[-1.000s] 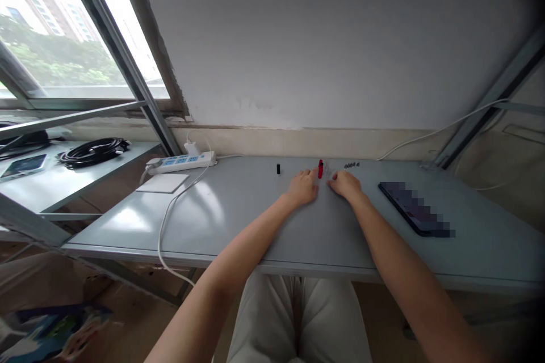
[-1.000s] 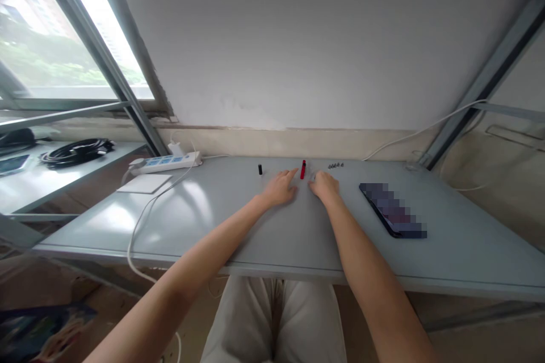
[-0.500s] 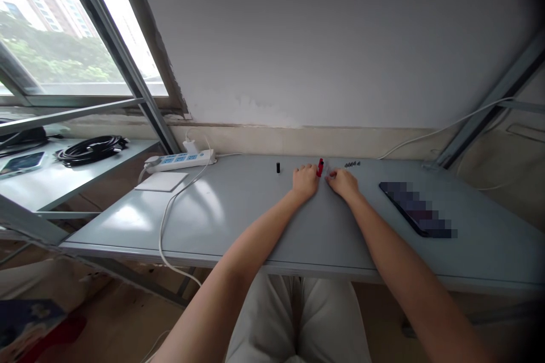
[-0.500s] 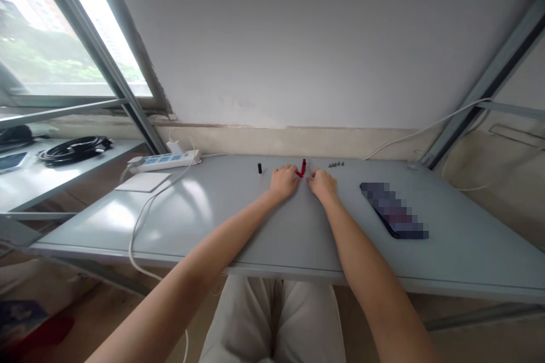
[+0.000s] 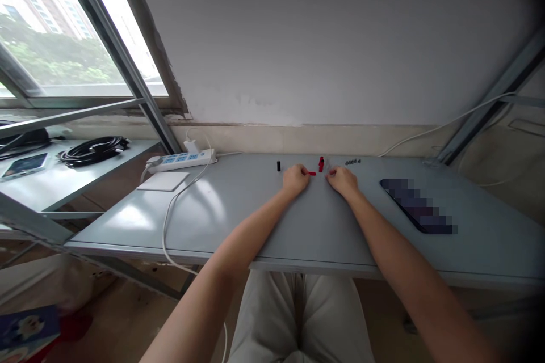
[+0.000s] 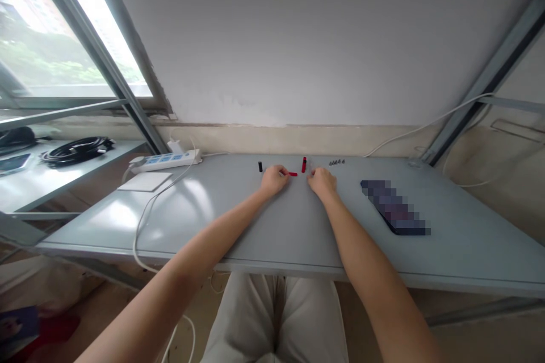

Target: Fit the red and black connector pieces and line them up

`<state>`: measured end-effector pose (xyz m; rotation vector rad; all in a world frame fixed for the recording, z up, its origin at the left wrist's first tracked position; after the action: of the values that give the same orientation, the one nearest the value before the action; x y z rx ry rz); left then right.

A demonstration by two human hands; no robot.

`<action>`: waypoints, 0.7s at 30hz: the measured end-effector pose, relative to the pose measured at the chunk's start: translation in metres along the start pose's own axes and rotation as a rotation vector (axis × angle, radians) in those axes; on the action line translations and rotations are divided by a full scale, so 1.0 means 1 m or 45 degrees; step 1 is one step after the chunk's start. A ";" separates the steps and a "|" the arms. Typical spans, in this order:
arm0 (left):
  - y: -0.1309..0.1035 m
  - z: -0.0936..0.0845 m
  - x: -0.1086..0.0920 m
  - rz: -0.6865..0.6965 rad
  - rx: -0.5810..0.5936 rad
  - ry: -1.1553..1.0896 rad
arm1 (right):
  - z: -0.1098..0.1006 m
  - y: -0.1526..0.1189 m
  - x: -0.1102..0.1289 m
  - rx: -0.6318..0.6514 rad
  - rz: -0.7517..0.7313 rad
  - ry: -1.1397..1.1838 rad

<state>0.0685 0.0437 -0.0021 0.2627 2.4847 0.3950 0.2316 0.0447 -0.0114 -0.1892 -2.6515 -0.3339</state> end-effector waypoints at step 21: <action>-0.027 -0.022 0.009 -0.033 -0.012 -0.230 | -0.002 0.000 0.001 0.014 -0.039 -0.024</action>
<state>0.0453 0.0159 0.0008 0.2505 2.3064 0.3557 0.2315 0.0443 -0.0092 -0.1487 -2.6770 -0.3285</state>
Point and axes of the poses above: each hand's wrist, its own y-axis towards the middle knuckle, its own z-axis out of the palm, x = y × z, the point moved 1 cm from there along y, towards the middle knuckle, and after that the axes turned 9 degrees about y, right-handed, at the moved point
